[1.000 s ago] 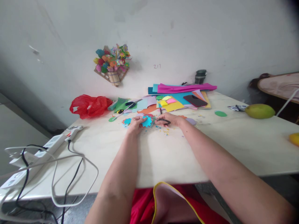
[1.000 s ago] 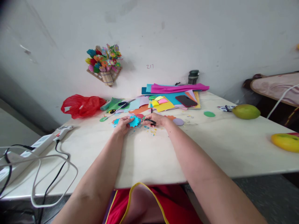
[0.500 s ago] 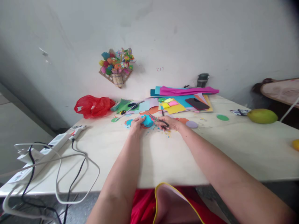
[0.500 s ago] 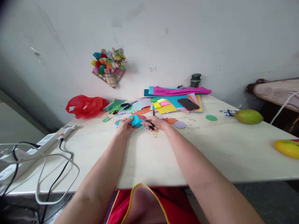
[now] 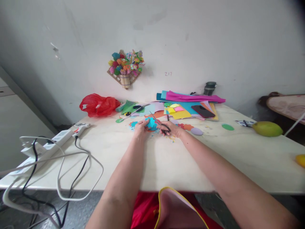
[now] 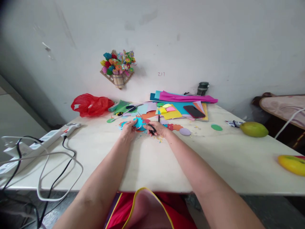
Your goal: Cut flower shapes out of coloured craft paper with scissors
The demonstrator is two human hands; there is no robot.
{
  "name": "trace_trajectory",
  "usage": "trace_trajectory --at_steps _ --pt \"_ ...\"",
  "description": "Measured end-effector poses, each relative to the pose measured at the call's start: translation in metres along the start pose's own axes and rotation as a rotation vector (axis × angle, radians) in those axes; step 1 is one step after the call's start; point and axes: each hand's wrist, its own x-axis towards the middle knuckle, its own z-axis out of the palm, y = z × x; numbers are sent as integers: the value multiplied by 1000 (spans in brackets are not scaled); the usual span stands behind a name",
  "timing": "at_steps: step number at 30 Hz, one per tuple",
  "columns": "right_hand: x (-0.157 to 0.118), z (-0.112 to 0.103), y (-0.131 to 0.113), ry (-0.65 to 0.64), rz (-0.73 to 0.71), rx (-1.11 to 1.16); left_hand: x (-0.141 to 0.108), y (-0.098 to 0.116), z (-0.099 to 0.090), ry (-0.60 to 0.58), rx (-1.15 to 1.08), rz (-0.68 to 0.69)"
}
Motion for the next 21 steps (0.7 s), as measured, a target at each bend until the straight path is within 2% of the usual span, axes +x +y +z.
trace_trajectory --at_steps 5,12,21 --pt "3 1 -2 -58 23 -35 -3 1 1 21 -24 32" --pt "-2 -2 5 -7 16 41 -8 3 5 -10 -18 33" --pt "-11 -4 7 8 53 2 -18 8 16 -18 -4 45"
